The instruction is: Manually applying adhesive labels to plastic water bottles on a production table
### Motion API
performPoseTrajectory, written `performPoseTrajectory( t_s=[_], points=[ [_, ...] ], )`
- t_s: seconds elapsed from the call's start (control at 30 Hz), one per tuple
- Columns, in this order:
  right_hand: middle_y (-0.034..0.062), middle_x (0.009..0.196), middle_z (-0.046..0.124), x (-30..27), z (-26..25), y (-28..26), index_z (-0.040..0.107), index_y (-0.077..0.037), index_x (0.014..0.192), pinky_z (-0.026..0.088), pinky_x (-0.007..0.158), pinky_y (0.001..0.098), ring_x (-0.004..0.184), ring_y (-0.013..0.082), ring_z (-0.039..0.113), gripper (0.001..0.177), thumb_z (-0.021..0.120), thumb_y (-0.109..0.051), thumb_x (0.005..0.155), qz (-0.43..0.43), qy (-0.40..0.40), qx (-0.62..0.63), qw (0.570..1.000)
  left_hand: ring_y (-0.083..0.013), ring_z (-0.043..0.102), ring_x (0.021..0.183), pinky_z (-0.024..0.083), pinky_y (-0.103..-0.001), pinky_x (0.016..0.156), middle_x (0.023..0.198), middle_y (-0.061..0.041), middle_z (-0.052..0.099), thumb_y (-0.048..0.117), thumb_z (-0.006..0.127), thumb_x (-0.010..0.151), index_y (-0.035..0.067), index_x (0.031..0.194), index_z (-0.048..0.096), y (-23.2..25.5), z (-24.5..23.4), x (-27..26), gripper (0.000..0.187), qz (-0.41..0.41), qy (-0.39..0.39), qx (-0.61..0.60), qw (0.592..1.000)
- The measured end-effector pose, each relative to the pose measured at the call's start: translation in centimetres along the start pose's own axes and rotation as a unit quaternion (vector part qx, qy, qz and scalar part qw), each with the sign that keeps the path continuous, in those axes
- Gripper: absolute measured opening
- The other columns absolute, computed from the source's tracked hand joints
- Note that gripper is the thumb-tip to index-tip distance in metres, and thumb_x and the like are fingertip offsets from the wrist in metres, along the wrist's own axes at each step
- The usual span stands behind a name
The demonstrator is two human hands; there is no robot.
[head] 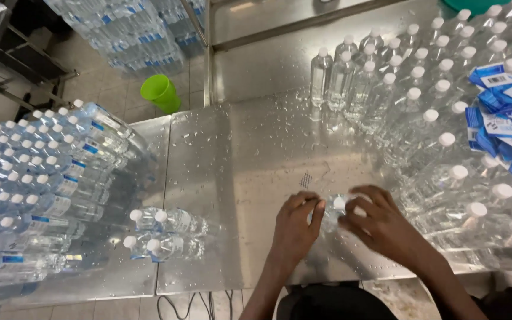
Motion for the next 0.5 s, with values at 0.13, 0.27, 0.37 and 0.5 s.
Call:
performPoseTrajectory(
  t_s=[0.13, 0.27, 0.37, 0.5],
  points=[
    [-0.0002, 0.100, 0.067, 0.1, 1.3, 1.9, 0.077, -0.021, 0.095, 0.049, 0.113, 0.0566, 0.139, 0.0333, 0.060, 0.005, 0.077, -0.026, 0.094, 0.101, -0.092, -0.076, 0.988, -0.0374, 0.072, 0.116, 0.057, -0.049, 0.094, 0.120, -0.018, 0.076, 0.025, 0.054, 0.117, -0.001, 0.120, 0.079, -2.0, 3.3, 1.8, 0.036, -0.021, -0.074, 0.086, 0.993],
    [-0.0021, 0.104, 0.067, -2.4, 4.2, 4.3, 0.077, -0.024, 0.103, 0.048, 0.116, 0.0580, 0.145, 0.0305, 0.056, 0.009, 0.071, -0.031, 0.100, 0.131, -0.164, -0.068, 0.975, -0.0372, 0.069, 0.126, 0.053, -0.050, 0.102, 0.134, -0.019, 0.071, 0.019, 0.043, 0.118, 0.003, 0.136, 0.072, -6.1, 8.5, 1.9, 0.037, -0.064, -0.187, 0.111, 0.974],
    [-0.0046, 0.108, 0.068, -3.7, 5.3, 5.2, 0.076, -0.026, 0.110, 0.047, 0.118, 0.0550, 0.148, 0.0283, 0.053, 0.013, 0.066, -0.033, 0.104, 0.158, -0.189, -0.035, 0.969, -0.0401, 0.068, 0.127, 0.053, -0.051, 0.104, 0.138, -0.022, 0.068, 0.013, 0.041, 0.117, 0.001, 0.145, 0.065, -4.9, 7.9, 2.1, 0.038, -0.079, -0.208, 0.087, 0.971],
    [-0.0027, 0.113, 0.071, -3.5, 5.6, 4.4, 0.077, -0.021, 0.114, 0.047, 0.116, 0.0570, 0.148, 0.0306, 0.053, 0.015, 0.068, -0.027, 0.104, 0.163, -0.195, 0.008, 0.967, -0.0442, 0.070, 0.125, 0.055, -0.052, 0.103, 0.140, -0.028, 0.066, 0.005, 0.042, 0.115, 0.001, 0.147, 0.060, -3.0, 6.6, 2.2, 0.037, -0.108, -0.187, 0.017, 0.976]
  ],
)
Point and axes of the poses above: each hand's wrist, its own x-axis towards the middle knuckle, its own z-axis out of the palm, y = z × x, the point moved 2 cm from there along x, towards the middle knuckle
